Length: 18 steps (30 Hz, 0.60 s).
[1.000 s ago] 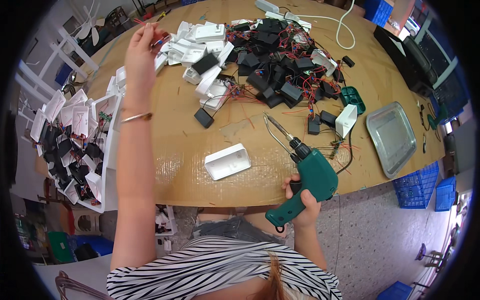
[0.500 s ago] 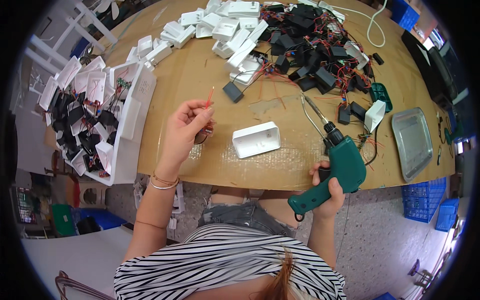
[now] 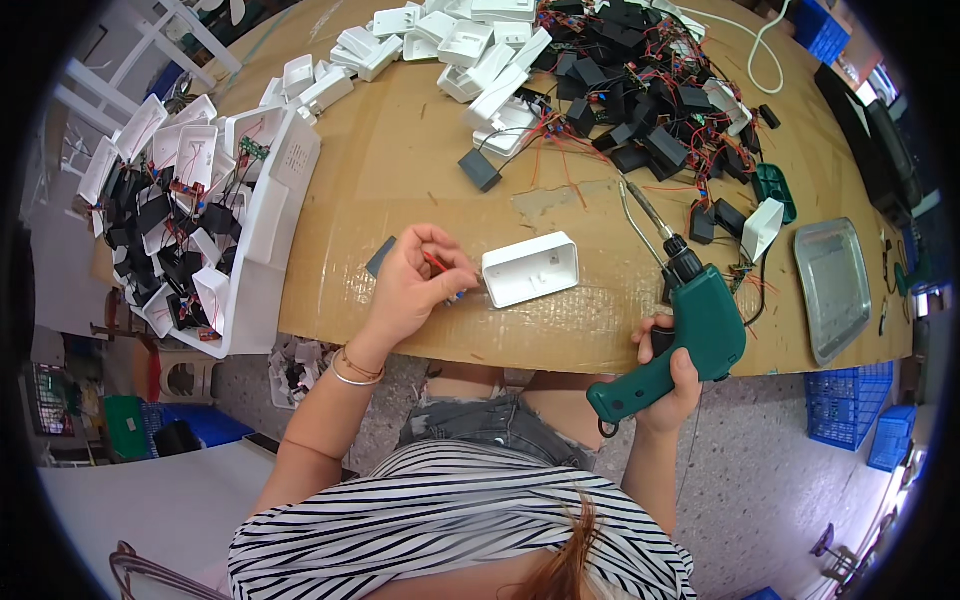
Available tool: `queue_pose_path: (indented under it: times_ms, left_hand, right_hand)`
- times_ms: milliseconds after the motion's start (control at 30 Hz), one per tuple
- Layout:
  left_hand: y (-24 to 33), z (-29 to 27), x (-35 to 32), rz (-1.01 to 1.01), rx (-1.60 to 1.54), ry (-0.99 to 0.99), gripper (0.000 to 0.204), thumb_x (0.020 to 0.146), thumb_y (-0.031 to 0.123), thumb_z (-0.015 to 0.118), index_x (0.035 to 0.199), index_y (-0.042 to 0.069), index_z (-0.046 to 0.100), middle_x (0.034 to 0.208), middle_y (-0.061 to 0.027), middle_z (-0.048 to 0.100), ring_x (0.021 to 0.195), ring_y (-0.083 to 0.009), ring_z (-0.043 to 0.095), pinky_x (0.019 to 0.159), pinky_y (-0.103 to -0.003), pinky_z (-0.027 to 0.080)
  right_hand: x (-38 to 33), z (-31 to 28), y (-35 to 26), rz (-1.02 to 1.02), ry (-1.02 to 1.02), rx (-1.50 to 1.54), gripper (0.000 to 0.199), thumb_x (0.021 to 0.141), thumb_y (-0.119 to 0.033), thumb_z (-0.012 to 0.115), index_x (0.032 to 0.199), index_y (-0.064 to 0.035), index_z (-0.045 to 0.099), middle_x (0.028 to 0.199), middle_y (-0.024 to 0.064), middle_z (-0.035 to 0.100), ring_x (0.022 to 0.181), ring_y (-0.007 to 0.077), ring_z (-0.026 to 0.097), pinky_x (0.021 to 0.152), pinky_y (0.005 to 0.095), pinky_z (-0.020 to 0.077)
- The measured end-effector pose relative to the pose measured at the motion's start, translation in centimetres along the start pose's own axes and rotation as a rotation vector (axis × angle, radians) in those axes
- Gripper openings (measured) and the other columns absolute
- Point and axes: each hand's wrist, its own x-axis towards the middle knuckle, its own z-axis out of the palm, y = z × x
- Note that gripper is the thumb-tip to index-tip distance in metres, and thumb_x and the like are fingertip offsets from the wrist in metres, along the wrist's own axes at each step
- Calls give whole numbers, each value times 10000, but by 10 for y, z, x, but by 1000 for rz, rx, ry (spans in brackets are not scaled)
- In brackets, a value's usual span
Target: Soldering wires to electronic components inside a small plastic housing at a workstation.
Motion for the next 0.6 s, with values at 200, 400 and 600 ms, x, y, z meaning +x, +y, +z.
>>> queue_pose_path:
  times_ms: [200, 400, 600]
  left_hand:
    - [8, -5, -8, 350, 629, -57, 124, 677, 141, 725, 733, 51, 661, 713, -24, 627, 591, -148, 489, 602, -241, 416]
    - [16, 2, -22, 346, 553, -137, 130, 680, 141, 712, 771, 50, 691, 608, -33, 608, 524, -137, 471, 524, -257, 391]
    - [34, 19, -29, 308, 575, -320, 132, 716, 196, 686, 766, 74, 695, 624, -38, 629, 535, -152, 516, 587, -254, 434]
  right_hand:
    - [-2, 7, -2, 28, -4, -17, 437, 842, -311, 473, 1114, 30, 445, 958, 145, 519, 693, 132, 480, 767, 320, 402]
    - [-23, 55, -15, 14, -83, -110, 631, 713, -99, 687, 1225, -39, 323, 847, 107, 521, 681, 154, 523, 672, 332, 475]
    - [-16, 95, -8, 193, -303, -370, 622, 652, 125, 656, 1181, -34, 371, 941, 155, 554, 728, 130, 539, 661, 214, 451]
